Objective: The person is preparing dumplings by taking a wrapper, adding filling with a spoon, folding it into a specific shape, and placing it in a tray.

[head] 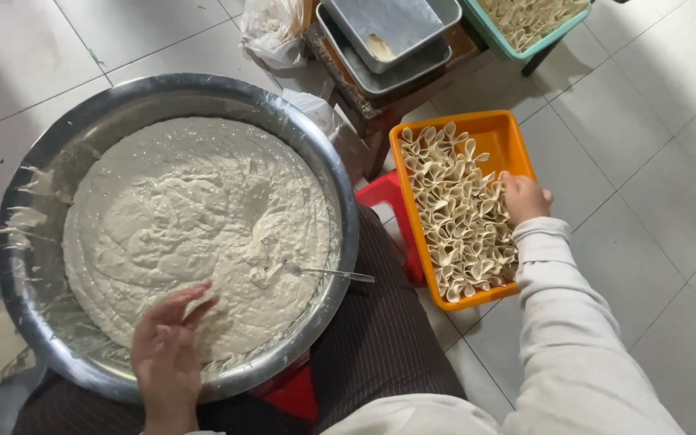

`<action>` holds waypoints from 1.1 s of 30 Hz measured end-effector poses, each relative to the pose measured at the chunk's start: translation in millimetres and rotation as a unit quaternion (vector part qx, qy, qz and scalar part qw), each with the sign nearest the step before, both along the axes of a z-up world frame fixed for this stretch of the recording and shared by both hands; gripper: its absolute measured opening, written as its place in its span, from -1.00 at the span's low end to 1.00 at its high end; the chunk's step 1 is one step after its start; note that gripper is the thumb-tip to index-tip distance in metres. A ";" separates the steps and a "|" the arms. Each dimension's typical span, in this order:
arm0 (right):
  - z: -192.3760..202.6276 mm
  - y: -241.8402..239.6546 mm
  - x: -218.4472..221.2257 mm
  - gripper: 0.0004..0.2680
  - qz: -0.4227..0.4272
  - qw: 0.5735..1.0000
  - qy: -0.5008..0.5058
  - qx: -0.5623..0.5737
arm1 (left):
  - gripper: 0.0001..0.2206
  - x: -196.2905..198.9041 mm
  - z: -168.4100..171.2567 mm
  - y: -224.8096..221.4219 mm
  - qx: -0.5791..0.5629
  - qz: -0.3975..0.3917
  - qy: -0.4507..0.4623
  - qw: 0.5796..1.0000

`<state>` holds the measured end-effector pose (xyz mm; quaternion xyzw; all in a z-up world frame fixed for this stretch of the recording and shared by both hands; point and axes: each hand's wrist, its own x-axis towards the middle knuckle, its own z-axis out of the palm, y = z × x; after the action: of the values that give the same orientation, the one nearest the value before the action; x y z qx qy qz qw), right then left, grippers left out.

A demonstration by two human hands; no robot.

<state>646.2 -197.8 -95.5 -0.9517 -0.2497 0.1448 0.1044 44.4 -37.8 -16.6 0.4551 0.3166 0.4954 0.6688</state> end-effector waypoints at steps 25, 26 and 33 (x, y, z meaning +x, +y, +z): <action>63.6 36.9 -306.5 -0.77 0.401 0.868 0.183 0.227 | -0.35 -263.4 -176.7 128.2 0.096 0.147 0.765 0.619; 65.2 40.1 -306.8 -0.78 0.424 0.857 0.180 0.232 | -0.47 -259.3 -172.4 127.0 0.110 0.137 0.771 0.613; 83.5 52.8 -317.9 -0.85 0.415 0.866 0.138 0.245 | -0.54 -245.6 -161.4 133.5 0.086 0.135 0.743 0.650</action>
<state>328.4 -145.0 -12.0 -0.6747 -0.6319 0.2386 0.2977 -201.2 95.7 -178.1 0.6786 0.7214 0.1019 0.0936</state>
